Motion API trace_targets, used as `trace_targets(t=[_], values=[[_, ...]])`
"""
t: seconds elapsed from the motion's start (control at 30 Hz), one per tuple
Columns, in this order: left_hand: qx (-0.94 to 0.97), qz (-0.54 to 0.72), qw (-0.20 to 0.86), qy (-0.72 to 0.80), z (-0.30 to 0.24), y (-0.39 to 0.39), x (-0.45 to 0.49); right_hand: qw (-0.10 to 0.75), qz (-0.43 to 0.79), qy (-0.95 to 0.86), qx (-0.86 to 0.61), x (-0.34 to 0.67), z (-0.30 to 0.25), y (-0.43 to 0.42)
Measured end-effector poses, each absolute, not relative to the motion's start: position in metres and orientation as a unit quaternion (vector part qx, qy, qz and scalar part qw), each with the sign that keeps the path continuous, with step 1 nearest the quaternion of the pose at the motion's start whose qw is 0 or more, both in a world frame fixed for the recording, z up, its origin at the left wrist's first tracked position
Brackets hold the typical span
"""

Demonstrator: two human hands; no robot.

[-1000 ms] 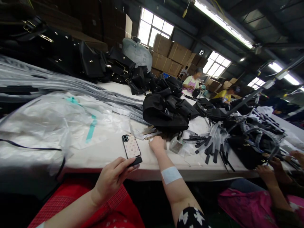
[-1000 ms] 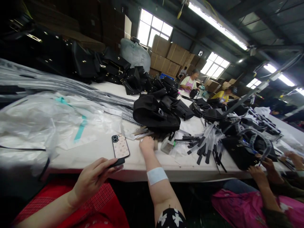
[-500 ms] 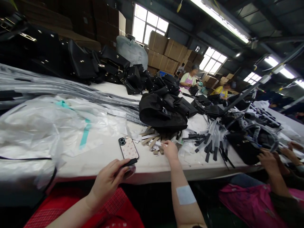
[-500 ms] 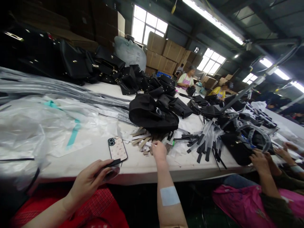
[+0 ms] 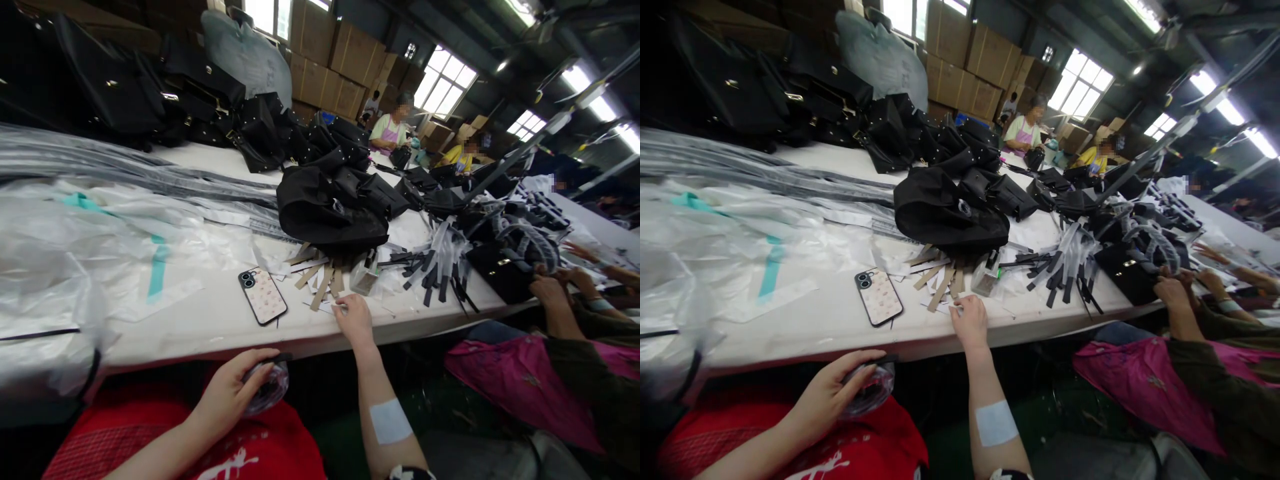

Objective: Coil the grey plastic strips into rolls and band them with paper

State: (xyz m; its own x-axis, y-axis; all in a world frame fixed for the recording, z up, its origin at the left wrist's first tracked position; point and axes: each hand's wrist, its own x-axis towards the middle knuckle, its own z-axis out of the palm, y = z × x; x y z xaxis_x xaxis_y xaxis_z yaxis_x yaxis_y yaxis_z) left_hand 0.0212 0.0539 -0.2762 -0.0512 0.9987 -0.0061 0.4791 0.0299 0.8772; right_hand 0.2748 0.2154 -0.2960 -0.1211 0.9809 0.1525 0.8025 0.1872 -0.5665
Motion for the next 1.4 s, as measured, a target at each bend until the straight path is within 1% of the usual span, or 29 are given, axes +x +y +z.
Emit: trace_targets(t=[0.07, 0.17, 0.27, 0.33, 0.47, 0.7, 0.77, 0.83, 0.93, 1.03, 1.2, 1.4], values=[[0.599, 0.363, 0.351, 0.622, -0.279, 0.052, 0.023, 0.253, 0.140, -0.771, -0.568, 0.268, -0.297, 0.211], [0.612, 0.356, 0.343, 0.617, -0.282, 0.051, 0.023, 0.263, 0.139, -0.790, -0.536, 0.264, -0.308, 0.208], [0.620, 0.351, 0.341, 0.613, -0.284, 0.050, 0.023, 0.281, 0.124, -0.786, -0.536, 0.264, -0.319, 0.207], [0.624, 0.352, 0.342, 0.608, -0.285, 0.049, 0.024, 0.276, 0.119, -0.793, -0.530, 0.264, -0.322, 0.205], [0.628, 0.357, 0.345, 0.599, -0.286, 0.047, 0.024, 0.258, 0.109, -0.799, -0.532, 0.260, -0.320, 0.194], [0.633, 0.360, 0.351, 0.588, -0.286, 0.048, 0.022, 0.271, 0.146, -0.787, -0.534, 0.258, -0.313, 0.173], [0.634, 0.359, 0.352, 0.587, -0.287, 0.049, 0.021, 0.268, 0.134, -0.784, -0.543, 0.257, -0.312, 0.170], [0.636, 0.358, 0.353, 0.585, -0.287, 0.049, 0.021, 0.246, 0.096, -0.781, -0.566, 0.253, -0.310, 0.169], [0.639, 0.356, 0.355, 0.582, -0.287, 0.047, 0.019, 0.180, 0.022, -0.783, -0.596, 0.246, -0.308, 0.170], [0.641, 0.355, 0.356, 0.580, -0.285, 0.046, 0.017, 0.132, -0.017, -0.797, -0.589, 0.243, -0.306, 0.172], [0.640, 0.353, 0.361, 0.579, -0.285, 0.043, 0.012, 0.131, 0.008, -0.829, -0.544, 0.252, -0.303, 0.179], [0.639, 0.363, 0.364, 0.571, -0.285, 0.042, 0.008, 0.112, 0.033, -0.835, -0.538, 0.255, -0.294, 0.180]])
